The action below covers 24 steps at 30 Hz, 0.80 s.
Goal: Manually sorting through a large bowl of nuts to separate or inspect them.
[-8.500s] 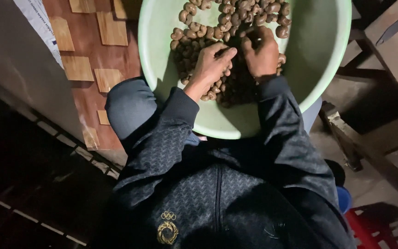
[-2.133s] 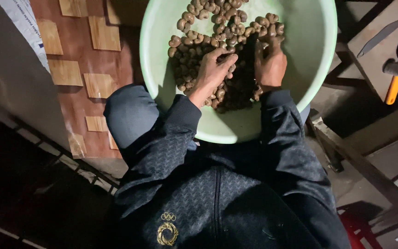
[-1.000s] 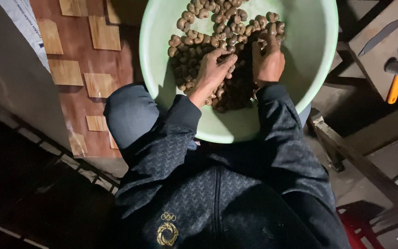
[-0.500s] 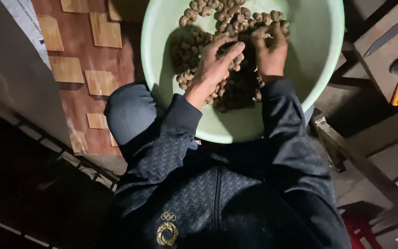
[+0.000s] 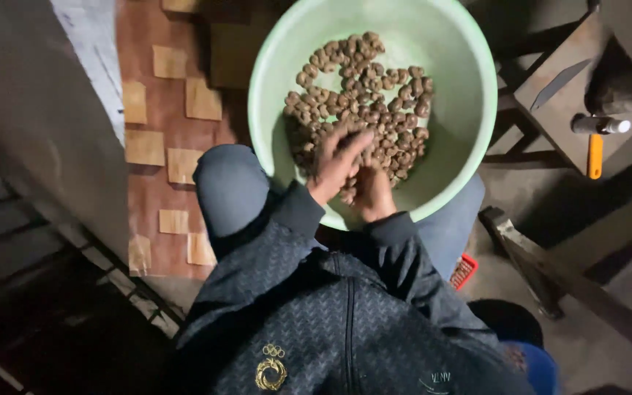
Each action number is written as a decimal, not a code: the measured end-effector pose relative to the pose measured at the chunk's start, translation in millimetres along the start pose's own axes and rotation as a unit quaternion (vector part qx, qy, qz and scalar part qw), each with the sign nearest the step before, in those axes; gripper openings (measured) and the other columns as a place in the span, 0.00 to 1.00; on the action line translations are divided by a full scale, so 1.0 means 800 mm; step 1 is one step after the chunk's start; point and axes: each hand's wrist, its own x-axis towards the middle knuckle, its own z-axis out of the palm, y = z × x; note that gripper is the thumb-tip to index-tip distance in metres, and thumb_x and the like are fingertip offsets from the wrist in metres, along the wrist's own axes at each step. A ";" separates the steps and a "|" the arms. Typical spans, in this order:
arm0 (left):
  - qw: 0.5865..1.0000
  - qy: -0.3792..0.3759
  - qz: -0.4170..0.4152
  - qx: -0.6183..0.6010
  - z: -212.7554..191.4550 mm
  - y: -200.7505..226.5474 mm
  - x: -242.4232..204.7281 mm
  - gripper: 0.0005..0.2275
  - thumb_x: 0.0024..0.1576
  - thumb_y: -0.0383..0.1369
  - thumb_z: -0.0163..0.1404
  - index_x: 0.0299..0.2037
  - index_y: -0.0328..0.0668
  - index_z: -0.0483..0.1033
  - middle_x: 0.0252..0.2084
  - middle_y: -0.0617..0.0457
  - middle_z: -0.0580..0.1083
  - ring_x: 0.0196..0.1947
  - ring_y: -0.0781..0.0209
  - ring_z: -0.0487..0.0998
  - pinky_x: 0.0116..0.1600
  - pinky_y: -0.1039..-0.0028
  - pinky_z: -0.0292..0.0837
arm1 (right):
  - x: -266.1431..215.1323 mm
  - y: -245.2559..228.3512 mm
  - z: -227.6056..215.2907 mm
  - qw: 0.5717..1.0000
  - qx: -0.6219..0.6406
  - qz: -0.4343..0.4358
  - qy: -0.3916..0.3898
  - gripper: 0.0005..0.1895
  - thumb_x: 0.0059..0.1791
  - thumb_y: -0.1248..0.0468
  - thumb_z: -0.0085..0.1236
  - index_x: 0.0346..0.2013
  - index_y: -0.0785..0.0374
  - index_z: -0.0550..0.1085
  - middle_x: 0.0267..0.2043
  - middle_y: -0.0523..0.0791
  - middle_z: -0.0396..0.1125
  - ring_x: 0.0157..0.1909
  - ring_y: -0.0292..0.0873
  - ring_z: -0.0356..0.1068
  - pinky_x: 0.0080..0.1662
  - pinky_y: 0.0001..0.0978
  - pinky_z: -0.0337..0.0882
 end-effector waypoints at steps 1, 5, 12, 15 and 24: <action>1.000 -0.001 0.012 0.004 -0.003 -0.007 -0.011 0.15 0.57 0.43 0.61 0.44 0.41 0.79 0.18 0.46 0.71 0.11 0.68 0.68 0.13 0.80 0.54 | -0.004 0.005 -0.001 1.000 0.000 -0.008 -0.010 0.25 0.51 0.42 0.45 0.24 0.59 0.68 0.21 0.40 0.51 0.19 0.39 0.56 0.17 0.30 0.61; 0.949 -0.053 0.306 0.061 -0.003 -0.030 -0.050 0.04 0.61 0.30 0.57 0.38 0.39 0.81 0.22 0.47 0.77 0.23 0.63 0.80 0.30 0.79 0.74 | 0.008 0.041 -0.034 0.998 0.016 -0.004 -0.054 0.20 0.48 0.41 0.51 0.33 0.53 0.67 0.35 0.42 0.61 0.30 0.43 0.64 0.22 0.32 0.67; 0.922 -0.052 0.336 0.186 0.005 -0.047 -0.114 0.04 0.60 0.33 0.57 0.38 0.43 0.81 0.33 0.48 0.81 0.36 0.53 0.84 0.43 0.68 0.79 | 0.052 0.097 -0.117 0.695 -0.372 -0.585 -0.191 0.37 0.42 0.70 0.66 0.62 0.78 0.59 0.57 0.63 0.59 0.63 0.49 0.53 0.63 0.53 0.62; 0.913 -0.049 0.365 0.173 0.011 -0.056 -0.118 0.04 0.60 0.32 0.58 0.40 0.42 0.81 0.32 0.44 0.79 0.37 0.48 0.83 0.41 0.65 0.79 | 0.025 0.086 -0.100 0.727 -0.340 -0.564 -0.193 0.34 0.44 0.69 0.65 0.59 0.76 0.60 0.55 0.62 0.60 0.61 0.48 0.53 0.60 0.51 0.62; 0.906 -0.048 0.390 0.158 0.030 -0.058 -0.142 0.05 0.66 0.33 0.52 0.42 0.41 0.79 0.33 0.42 0.78 0.39 0.44 0.82 0.41 0.65 0.78 | -0.049 0.060 -0.047 0.875 -0.189 -0.414 -0.168 0.21 0.48 0.62 0.62 0.49 0.68 0.65 0.45 0.54 0.62 0.49 0.43 0.57 0.47 0.40 0.61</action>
